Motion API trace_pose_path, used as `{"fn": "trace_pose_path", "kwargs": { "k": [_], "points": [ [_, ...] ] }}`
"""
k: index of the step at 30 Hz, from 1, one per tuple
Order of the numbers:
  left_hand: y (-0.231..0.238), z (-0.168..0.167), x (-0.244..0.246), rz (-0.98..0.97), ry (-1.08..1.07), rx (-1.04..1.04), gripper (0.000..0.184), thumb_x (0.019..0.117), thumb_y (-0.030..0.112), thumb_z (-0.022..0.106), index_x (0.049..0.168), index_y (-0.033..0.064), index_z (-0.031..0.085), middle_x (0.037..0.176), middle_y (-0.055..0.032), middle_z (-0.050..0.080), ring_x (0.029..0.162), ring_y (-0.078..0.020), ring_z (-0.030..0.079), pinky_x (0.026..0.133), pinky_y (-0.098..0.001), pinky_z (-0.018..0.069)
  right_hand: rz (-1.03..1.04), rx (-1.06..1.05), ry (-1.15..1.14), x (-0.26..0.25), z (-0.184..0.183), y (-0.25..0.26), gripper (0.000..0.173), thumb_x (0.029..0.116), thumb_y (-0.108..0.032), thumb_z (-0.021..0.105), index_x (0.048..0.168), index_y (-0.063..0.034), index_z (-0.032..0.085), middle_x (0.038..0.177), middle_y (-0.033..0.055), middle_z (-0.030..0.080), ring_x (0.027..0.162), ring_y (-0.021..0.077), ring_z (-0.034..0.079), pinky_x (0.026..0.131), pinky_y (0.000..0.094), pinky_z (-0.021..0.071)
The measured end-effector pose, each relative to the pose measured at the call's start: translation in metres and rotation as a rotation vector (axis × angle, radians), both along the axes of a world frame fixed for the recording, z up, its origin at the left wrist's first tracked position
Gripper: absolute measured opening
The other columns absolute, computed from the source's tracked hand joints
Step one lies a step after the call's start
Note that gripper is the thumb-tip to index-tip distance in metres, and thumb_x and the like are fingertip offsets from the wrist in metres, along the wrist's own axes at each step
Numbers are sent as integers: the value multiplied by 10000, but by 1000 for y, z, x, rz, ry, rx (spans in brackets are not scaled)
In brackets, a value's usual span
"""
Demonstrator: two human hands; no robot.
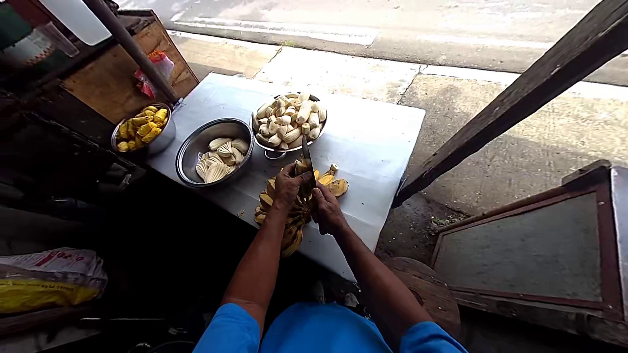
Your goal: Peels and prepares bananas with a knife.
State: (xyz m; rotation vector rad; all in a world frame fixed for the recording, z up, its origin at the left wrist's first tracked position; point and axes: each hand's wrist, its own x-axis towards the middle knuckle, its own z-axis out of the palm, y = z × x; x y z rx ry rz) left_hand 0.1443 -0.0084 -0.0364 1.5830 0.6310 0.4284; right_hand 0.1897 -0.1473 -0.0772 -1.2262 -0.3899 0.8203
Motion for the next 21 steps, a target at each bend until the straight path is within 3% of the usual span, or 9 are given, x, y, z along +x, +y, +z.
{"fn": "trace_pose_path", "kwargs": {
  "k": [3, 6, 8, 10, 13, 15, 17, 19, 21],
  "points": [
    [12, 4, -8, -99, -38, -54, 387, 914, 177, 767, 1283, 175, 648, 1068, -61, 708, 809, -151, 665, 692, -336, 573, -97, 131, 154, -1, -3, 16, 380, 1121, -382, 356, 1355, -171, 569, 643, 42, 535, 462, 123, 498, 438, 267, 476],
    [19, 7, -5, -157, 13, -5, 401, 917, 188, 768, 1290, 166, 625, 1029, -65, 702, 720, -137, 629, 607, -298, 537, -112, 187, 251, -1, -5, 20, 349, 1128, -379, 329, 1190, -118, 552, 632, 34, 524, 447, 114, 498, 420, 258, 479],
    [15, 13, 4, -161, 179, 204, 522, 897, 293, 805, 1342, 143, 578, 1062, -109, 711, 806, -218, 676, 699, -409, 579, -120, 196, 260, -1, -8, 19, 337, 1128, -367, 338, 1231, -119, 543, 637, 36, 523, 456, 117, 505, 426, 262, 481],
    [9, 17, 16, -154, 296, 361, 579, 847, 310, 848, 1300, 80, 570, 1018, -157, 699, 874, -287, 688, 796, -521, 579, -142, 199, 271, -2, -9, 19, 335, 1130, -355, 342, 1265, -116, 533, 634, 35, 522, 464, 124, 510, 432, 268, 481],
    [13, 18, 20, -178, 335, 410, 524, 792, 222, 815, 1245, 60, 608, 968, -143, 701, 891, -266, 695, 831, -521, 575, -173, 218, 284, -1, -8, 22, 315, 1138, -317, 314, 1269, -90, 488, 621, 37, 506, 441, 131, 498, 409, 282, 480],
    [18, 20, 12, -254, 349, 434, 569, 770, 212, 776, 1297, 80, 606, 1031, -128, 711, 951, -239, 699, 881, -498, 571, -181, 216, 292, 0, -6, 23, 304, 1140, -315, 302, 1237, -86, 477, 618, 37, 501, 434, 129, 492, 400, 280, 474],
    [21, 25, 2, -363, 382, 519, 691, 785, 199, 753, 1439, 115, 544, 1247, -135, 681, 1131, -248, 669, 999, -501, 531, -191, 207, 303, 2, -4, 23, 304, 1141, -312, 296, 1242, -86, 474, 610, 34, 508, 432, 124, 497, 398, 271, 469],
    [18, 28, -10, -430, 411, 651, 682, 826, 157, 717, 1480, 145, 524, 1462, -130, 556, 1298, -252, 581, 1081, -480, 483, -220, 189, 315, 6, -3, 23, 300, 1142, -312, 295, 1229, -82, 467, 611, 32, 510, 440, 122, 504, 405, 263, 468],
    [12, 24, -22, -348, 431, 703, 624, 835, 119, 680, 1447, 123, 558, 1450, -170, 527, 1267, -283, 585, 1044, -472, 507, -240, 142, 306, 9, -2, 21, 309, 1143, -323, 296, 1192, -73, 470, 637, 54, 543, 441, 129, 508, 408, 269, 466]
  ]
}}
